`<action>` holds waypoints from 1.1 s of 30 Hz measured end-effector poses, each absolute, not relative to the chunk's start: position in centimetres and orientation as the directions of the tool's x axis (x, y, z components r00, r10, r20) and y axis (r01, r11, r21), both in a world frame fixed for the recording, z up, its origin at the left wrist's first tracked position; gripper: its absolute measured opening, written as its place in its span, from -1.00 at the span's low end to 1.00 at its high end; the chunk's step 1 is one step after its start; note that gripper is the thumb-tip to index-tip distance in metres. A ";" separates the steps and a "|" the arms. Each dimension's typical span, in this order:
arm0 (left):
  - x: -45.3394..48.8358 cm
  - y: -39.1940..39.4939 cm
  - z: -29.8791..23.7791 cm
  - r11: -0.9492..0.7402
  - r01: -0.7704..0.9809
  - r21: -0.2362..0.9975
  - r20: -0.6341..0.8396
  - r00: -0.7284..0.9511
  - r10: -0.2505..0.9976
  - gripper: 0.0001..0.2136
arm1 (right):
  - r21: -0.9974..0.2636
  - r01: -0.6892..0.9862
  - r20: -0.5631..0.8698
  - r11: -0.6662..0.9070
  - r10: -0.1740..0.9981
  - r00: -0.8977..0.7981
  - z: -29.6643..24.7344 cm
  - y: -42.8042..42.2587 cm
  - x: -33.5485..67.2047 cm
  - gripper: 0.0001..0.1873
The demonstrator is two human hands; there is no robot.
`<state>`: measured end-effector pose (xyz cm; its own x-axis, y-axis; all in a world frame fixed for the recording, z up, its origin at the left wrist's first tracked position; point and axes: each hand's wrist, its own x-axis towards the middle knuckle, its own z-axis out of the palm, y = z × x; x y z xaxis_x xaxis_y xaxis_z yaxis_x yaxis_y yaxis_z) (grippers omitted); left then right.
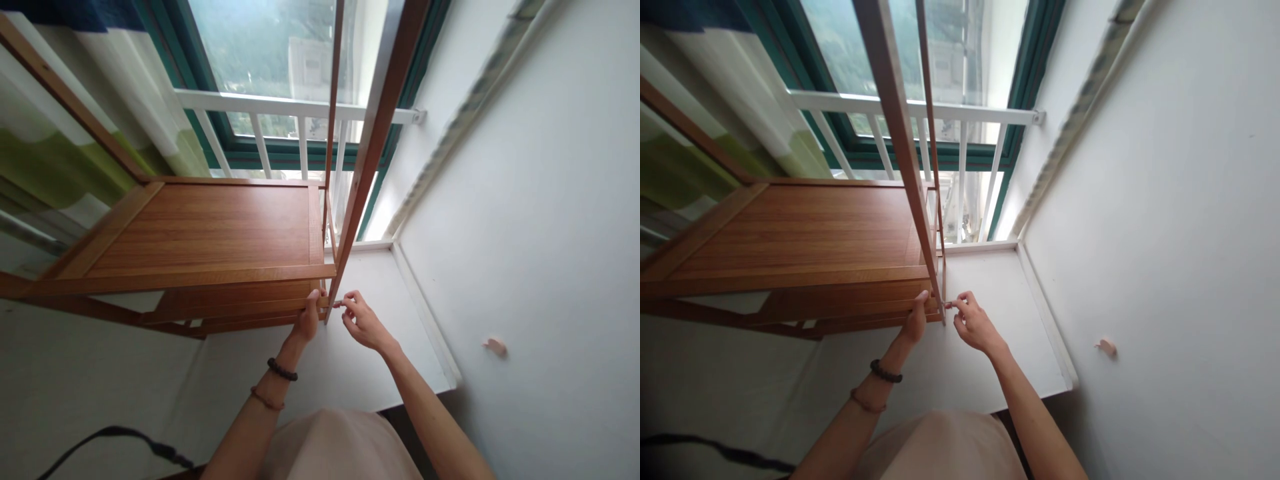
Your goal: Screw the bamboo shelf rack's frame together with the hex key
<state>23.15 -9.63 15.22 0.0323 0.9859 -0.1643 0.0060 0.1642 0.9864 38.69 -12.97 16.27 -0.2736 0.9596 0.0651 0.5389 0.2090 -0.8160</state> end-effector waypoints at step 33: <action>23.0 -9.6 15.2 0.183 0.029 0.983 -0.183 0.024 0.983 -0.64 | -0.916 0.401 -0.159 -0.019 0.935 -0.318 16.8 -13.2 39.3 -0.62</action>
